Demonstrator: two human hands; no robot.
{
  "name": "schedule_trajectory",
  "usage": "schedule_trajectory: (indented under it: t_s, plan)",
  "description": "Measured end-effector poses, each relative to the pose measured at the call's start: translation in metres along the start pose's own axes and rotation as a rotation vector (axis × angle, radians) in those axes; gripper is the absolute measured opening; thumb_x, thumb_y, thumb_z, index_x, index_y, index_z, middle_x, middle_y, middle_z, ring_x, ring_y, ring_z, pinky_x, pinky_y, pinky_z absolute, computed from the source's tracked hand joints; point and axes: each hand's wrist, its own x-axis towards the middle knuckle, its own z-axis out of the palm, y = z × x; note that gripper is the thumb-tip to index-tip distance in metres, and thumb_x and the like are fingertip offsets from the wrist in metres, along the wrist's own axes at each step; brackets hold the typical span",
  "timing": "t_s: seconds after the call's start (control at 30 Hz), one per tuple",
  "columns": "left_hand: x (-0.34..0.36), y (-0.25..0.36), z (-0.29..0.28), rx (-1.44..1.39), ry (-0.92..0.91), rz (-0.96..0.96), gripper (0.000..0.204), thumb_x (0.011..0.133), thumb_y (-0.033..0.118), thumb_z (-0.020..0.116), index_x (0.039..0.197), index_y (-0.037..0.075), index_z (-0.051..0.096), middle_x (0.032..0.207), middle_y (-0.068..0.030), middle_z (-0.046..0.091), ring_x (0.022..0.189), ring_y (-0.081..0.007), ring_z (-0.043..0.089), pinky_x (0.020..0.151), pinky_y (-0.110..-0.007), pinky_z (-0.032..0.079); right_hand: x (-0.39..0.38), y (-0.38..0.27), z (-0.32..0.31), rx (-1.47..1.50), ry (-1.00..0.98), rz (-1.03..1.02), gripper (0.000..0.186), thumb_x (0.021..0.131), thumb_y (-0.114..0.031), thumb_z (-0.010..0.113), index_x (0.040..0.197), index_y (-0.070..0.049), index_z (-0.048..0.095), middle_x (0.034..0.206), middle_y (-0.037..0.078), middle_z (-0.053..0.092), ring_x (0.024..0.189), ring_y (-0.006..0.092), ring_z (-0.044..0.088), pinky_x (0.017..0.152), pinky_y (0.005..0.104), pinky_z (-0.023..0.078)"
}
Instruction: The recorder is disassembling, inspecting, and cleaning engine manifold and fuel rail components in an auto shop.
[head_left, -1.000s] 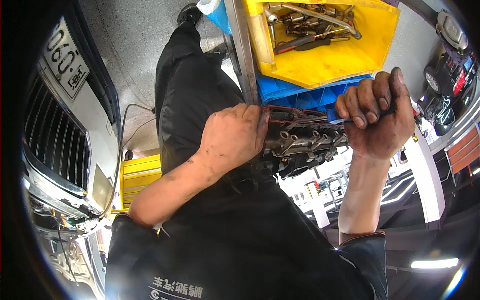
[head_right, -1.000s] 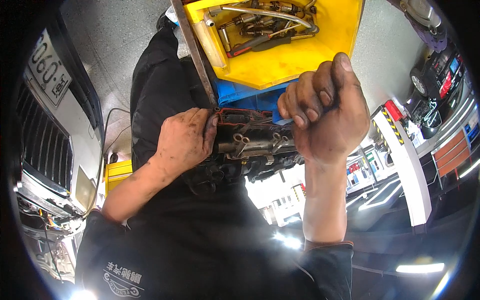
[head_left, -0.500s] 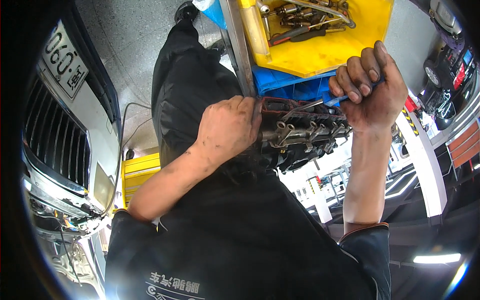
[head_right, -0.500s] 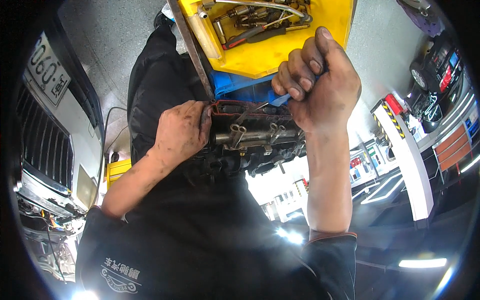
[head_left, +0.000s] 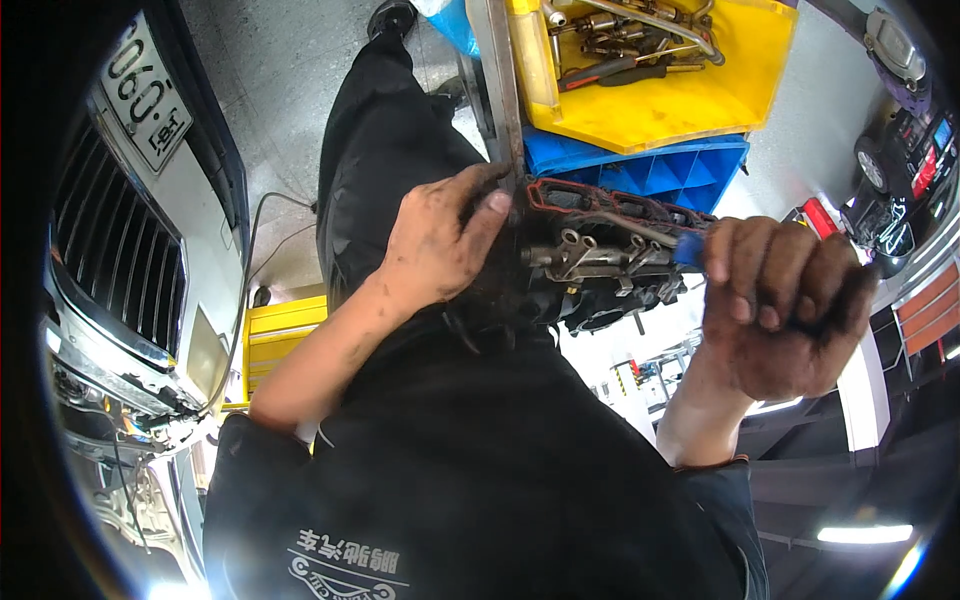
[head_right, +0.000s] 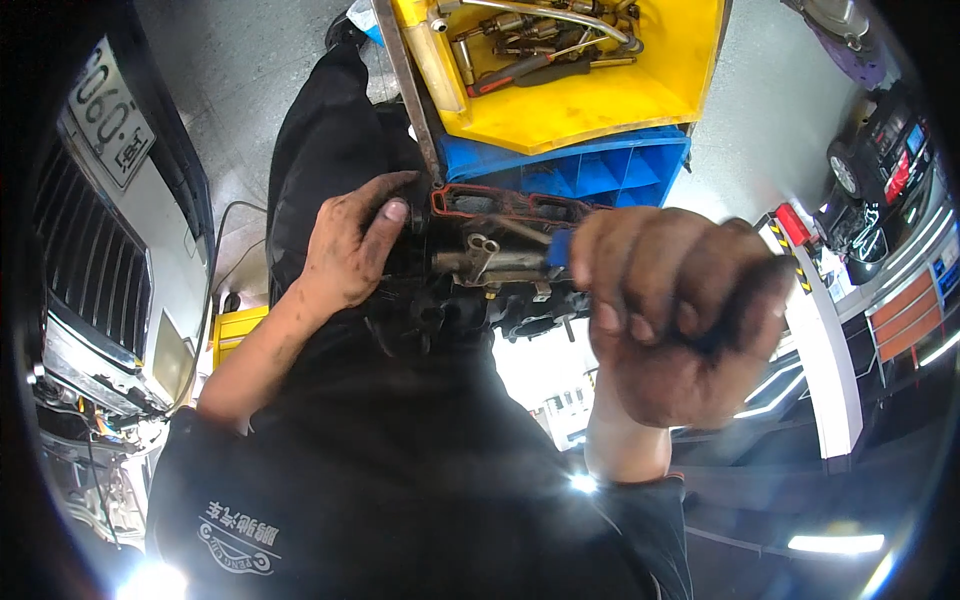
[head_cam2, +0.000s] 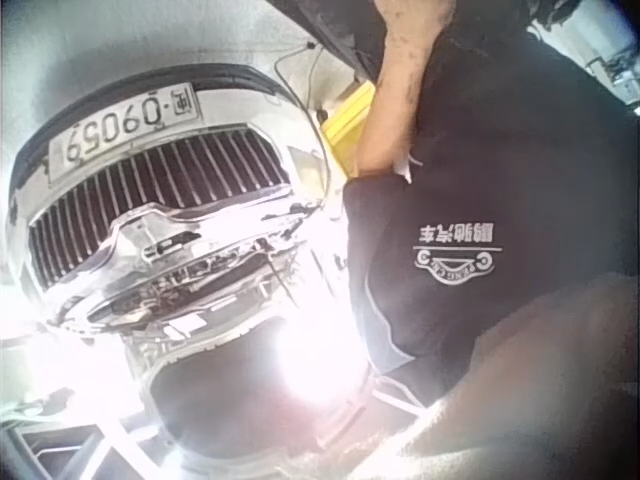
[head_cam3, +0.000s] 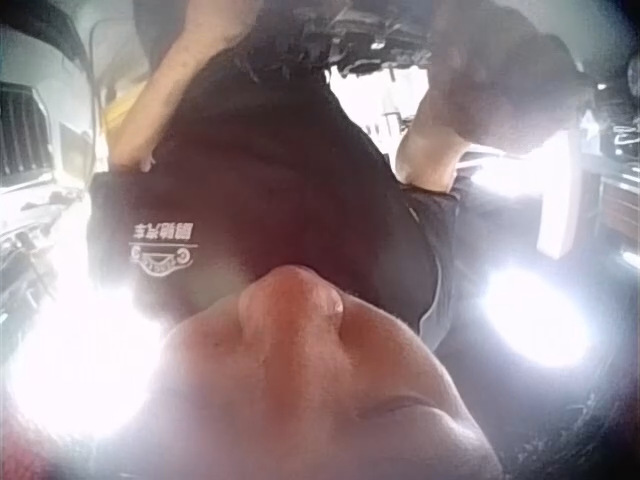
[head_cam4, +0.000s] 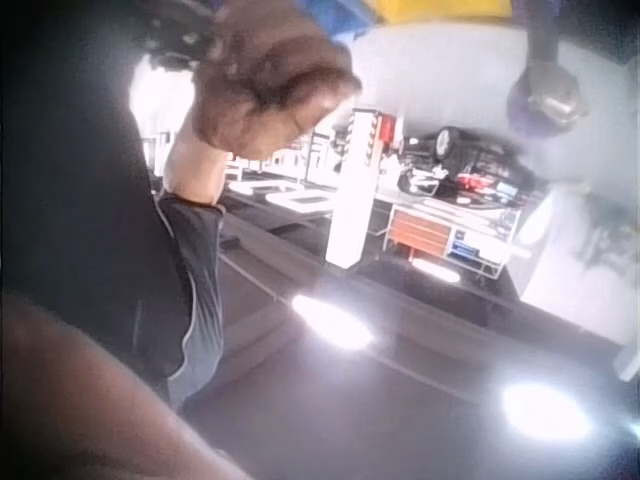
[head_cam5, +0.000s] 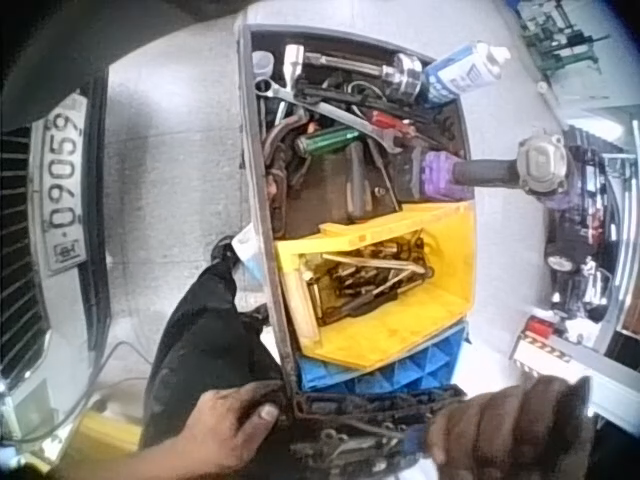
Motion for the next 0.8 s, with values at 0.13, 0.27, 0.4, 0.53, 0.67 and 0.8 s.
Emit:
schedule_trajectory:
  t_s: [0.13, 0.27, 0.4, 0.53, 0.67, 0.8]
  plan:
    - [-0.007, -0.014, -0.002, -0.25, -0.097, 0.034, 0.044, 0.09, 0.022, 0.061, 0.125, -0.003, 0.053, 0.106, -0.0227, 0.065, 0.102, -0.0357, 0.063, 0.09, -0.04, 0.048, -0.002, 0.029, -0.003, -0.025, 0.014, 0.123, 0.046, 0.103, -0.035, 0.031, 0.065, -0.01, 0.036, 0.05, 0.006, 0.036, 0.044, 0.0177, 0.036, 0.054, 0.0358, 0.04]
    - [-0.017, -0.005, -0.009, -0.167, -0.235, -0.029, 0.082, 0.076, 0.03, 0.078, 0.139, -0.002, 0.036, 0.118, -0.0201, 0.061, 0.116, -0.0303, 0.058, 0.101, -0.038, 0.043, 0.002, 0.037, -0.007, -0.089, -0.038, 0.21, 0.045, 0.105, -0.037, 0.025, 0.067, -0.015, 0.035, 0.051, 0.0, 0.033, 0.044, 0.0136, 0.033, 0.056, 0.0324, 0.038]
    - [-0.023, -0.005, -0.009, -0.228, -0.346, -0.15, 0.097, 0.068, 0.032, 0.085, 0.14, -0.004, 0.032, 0.117, -0.0229, 0.062, 0.116, -0.0341, 0.058, 0.102, -0.04, 0.042, 0.001, 0.043, 0.007, -0.187, 0.074, 0.277, 0.044, 0.104, -0.036, 0.028, 0.066, -0.015, 0.035, 0.05, 0.0, 0.033, 0.044, 0.0143, 0.033, 0.055, 0.0327, 0.037]
    - [-0.018, 0.009, -0.01, -0.102, -0.398, -0.227, 0.094, 0.072, 0.034, 0.082, 0.135, -0.015, 0.032, 0.115, -0.0261, 0.063, 0.112, -0.0391, 0.06, 0.1, -0.041, 0.044, 0.004, 0.046, 0.005, -0.137, 0.202, 0.32, 0.043, 0.099, -0.035, 0.044, 0.065, -0.009, 0.037, 0.05, 0.005, 0.036, 0.044, 0.0162, 0.036, 0.05, 0.0331, 0.038]
    - [-0.016, 0.011, -0.008, -0.069, -0.35, -0.207, 0.093, 0.076, 0.036, 0.079, 0.132, -0.021, 0.033, 0.114, -0.0264, 0.064, 0.107, -0.0388, 0.063, 0.096, -0.04, 0.047, 0.026, 0.05, 0.004, -0.116, 0.27, 0.439, 0.042, 0.098, -0.036, 0.047, 0.066, -0.01, 0.038, 0.051, 0.005, 0.037, 0.044, 0.0163, 0.036, 0.05, 0.0327, 0.037]
    - [-0.023, -0.003, 0.003, 0.024, -0.22, -0.124, 0.08, 0.079, 0.037, 0.074, 0.126, -0.019, 0.04, 0.1, -0.0311, 0.065, 0.097, -0.0425, 0.064, 0.084, -0.042, 0.052, 0.023, 0.052, 0.012, -0.218, 0.294, 0.5, 0.042, 0.099, -0.037, 0.043, 0.065, -0.013, 0.036, 0.049, 0.001, 0.032, 0.042, 0.0151, 0.034, 0.053, 0.0332, 0.038]
